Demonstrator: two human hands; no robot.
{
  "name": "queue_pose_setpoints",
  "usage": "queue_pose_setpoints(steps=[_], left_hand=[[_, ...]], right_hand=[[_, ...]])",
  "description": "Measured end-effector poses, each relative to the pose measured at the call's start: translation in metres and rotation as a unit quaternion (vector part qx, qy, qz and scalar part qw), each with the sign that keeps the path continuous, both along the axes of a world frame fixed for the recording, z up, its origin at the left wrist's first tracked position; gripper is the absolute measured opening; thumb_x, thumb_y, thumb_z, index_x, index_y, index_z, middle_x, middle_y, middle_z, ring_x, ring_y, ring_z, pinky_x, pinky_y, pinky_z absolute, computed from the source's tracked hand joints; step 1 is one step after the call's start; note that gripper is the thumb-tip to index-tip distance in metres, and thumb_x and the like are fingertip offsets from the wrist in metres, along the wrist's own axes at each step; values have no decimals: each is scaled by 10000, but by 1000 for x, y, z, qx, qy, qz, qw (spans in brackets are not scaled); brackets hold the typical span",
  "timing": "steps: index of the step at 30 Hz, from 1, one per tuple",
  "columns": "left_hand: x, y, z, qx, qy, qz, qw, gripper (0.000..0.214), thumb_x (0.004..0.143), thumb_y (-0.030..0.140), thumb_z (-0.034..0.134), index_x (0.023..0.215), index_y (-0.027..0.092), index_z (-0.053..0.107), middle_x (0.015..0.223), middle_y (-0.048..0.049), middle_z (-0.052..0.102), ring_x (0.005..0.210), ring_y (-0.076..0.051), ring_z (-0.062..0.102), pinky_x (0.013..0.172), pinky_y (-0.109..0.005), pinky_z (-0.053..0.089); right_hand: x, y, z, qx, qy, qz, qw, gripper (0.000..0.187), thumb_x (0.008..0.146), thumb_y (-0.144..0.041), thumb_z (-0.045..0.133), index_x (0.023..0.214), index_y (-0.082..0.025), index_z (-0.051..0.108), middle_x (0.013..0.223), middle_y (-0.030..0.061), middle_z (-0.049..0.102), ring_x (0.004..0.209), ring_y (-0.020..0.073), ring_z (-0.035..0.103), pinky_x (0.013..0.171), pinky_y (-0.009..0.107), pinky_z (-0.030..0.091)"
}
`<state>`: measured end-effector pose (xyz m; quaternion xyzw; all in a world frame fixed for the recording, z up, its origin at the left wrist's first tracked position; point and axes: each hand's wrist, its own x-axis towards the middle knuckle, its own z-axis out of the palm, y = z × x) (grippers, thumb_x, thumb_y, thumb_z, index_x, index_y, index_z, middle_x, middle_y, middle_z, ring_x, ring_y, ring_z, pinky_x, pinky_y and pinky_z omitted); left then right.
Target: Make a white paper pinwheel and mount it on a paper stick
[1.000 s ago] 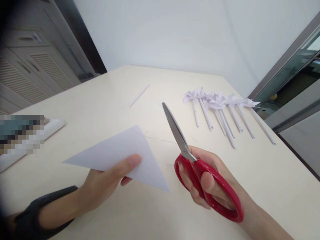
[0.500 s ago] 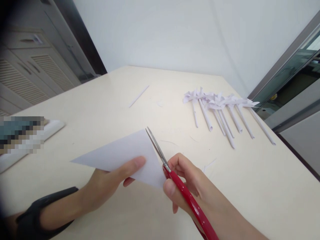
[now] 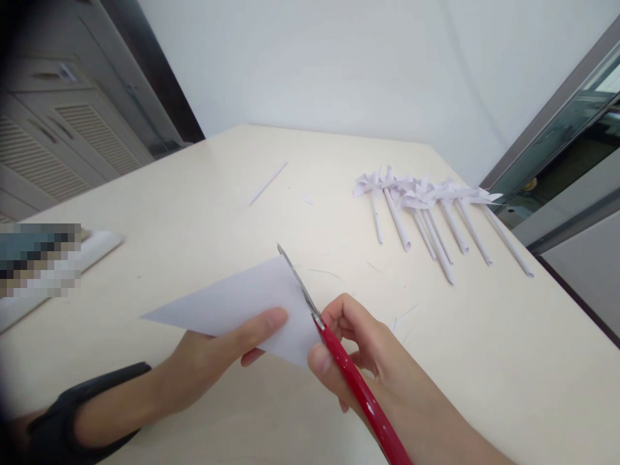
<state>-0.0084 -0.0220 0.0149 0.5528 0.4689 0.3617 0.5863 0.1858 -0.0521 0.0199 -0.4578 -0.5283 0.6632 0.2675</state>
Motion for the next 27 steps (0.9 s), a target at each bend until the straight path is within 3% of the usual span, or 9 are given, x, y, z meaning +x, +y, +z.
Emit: queue_pose_setpoints(steps=[14,23,27], left_hand=[[1,0,1,-11,61,14,998,498,779,405,632,386,246,370,386,31,416,797,-199,668,779,-246,540],[0,-1,2,-13,72,12,997,534,790,432,634,370,246,362,372,19,432,819,-225,670,801,-289,535],[0,1,2,-13,74,19,997,552,789,444,638,363,245,349,366,16,433,814,-230,673,801,-293,536]], right_hand=[[0,-1,-8,74,-40,-12,996,361,881,-593,494,834,-245,414,623,-65,437,503,73,335,438,203,287],[6,-2,-8,87,-30,-34,995,297,882,-551,524,860,-259,471,711,-17,463,601,130,429,521,255,355],[8,-1,-1,59,-18,-19,998,293,878,-550,531,858,-266,460,727,-23,457,653,143,427,595,261,389]])
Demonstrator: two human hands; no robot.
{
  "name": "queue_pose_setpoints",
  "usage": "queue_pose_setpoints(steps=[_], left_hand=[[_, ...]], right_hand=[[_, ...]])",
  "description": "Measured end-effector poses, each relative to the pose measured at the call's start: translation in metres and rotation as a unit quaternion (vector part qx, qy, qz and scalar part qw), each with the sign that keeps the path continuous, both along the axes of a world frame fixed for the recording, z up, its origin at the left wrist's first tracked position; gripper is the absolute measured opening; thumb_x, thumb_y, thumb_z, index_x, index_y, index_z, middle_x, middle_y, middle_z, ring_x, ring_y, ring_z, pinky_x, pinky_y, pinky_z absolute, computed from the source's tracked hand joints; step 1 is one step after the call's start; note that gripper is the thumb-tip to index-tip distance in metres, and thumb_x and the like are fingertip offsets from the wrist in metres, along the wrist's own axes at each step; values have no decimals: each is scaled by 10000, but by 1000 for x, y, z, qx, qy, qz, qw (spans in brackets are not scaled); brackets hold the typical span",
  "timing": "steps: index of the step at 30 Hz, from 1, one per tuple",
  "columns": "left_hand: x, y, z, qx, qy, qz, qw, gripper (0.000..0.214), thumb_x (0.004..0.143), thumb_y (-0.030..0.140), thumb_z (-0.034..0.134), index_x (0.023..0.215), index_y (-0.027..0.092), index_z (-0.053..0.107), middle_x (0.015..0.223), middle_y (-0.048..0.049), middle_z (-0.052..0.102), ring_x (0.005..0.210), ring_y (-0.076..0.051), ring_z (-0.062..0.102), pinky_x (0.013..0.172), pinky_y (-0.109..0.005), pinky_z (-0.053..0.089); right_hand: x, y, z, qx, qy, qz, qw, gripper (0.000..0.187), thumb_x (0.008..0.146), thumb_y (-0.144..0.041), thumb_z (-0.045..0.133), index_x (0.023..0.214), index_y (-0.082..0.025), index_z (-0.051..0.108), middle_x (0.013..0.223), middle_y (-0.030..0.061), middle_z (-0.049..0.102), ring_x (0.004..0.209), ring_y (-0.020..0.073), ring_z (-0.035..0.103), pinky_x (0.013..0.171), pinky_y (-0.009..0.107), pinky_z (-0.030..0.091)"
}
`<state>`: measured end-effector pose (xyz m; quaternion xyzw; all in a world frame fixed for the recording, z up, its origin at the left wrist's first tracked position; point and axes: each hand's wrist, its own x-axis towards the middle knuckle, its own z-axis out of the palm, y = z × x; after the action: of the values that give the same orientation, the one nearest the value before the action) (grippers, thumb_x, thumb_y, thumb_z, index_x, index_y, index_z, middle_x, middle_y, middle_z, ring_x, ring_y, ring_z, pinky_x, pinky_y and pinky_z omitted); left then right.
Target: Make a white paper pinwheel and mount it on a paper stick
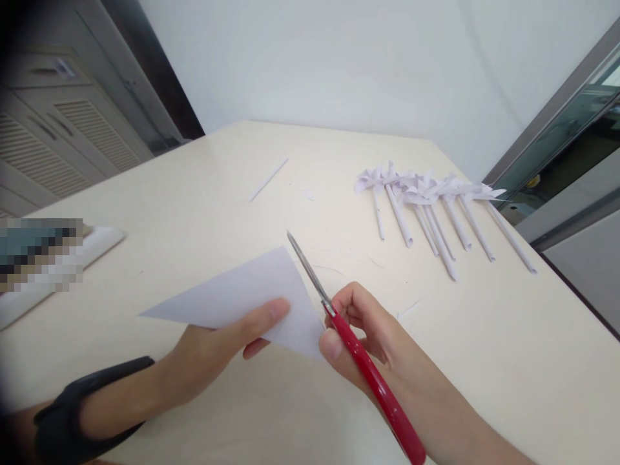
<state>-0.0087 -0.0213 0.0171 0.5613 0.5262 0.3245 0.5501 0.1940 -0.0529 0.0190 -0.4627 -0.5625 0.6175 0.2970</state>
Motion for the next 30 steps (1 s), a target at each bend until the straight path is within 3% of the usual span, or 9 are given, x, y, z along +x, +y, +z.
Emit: queue_pose_setpoints(steps=[8,14,24,27,30], left_hand=[[2,-1,3,-4,-23,-33,999,513,813,388,624,385,236,385,386,27,448,776,-197,670,777,-249,533],[1,-1,2,-11,3,-5,1000,520,774,434,650,374,241,380,370,21,444,786,-219,672,781,-279,537],[1,-1,-2,-9,5,-9,1000,542,774,462,639,369,244,353,374,21,424,741,-211,658,756,-276,536],[1,0,-2,-8,5,-10,1000,537,773,470,634,372,245,356,376,25,410,709,-196,642,738,-259,530],[2,-1,-1,-10,12,-12,1000,532,776,472,629,378,244,360,379,28,407,673,-185,625,717,-251,526]], right_hand=[[-6,2,7,-39,-34,-6,999,365,838,-593,562,962,-272,440,716,-48,489,631,115,428,568,237,328],[-8,4,10,-63,-38,-16,997,474,775,-670,572,951,-258,420,646,-73,454,573,86,378,532,230,261],[1,-5,-18,14,6,-25,1000,212,916,-485,520,928,-273,516,846,-8,564,704,123,488,620,236,409],[-1,-2,-13,2,-2,-18,1000,222,895,-494,550,927,-280,503,751,-27,517,636,115,467,543,219,380],[-6,1,-2,8,-6,-27,1000,286,833,-532,611,839,-273,489,756,-7,548,692,156,506,550,244,400]])
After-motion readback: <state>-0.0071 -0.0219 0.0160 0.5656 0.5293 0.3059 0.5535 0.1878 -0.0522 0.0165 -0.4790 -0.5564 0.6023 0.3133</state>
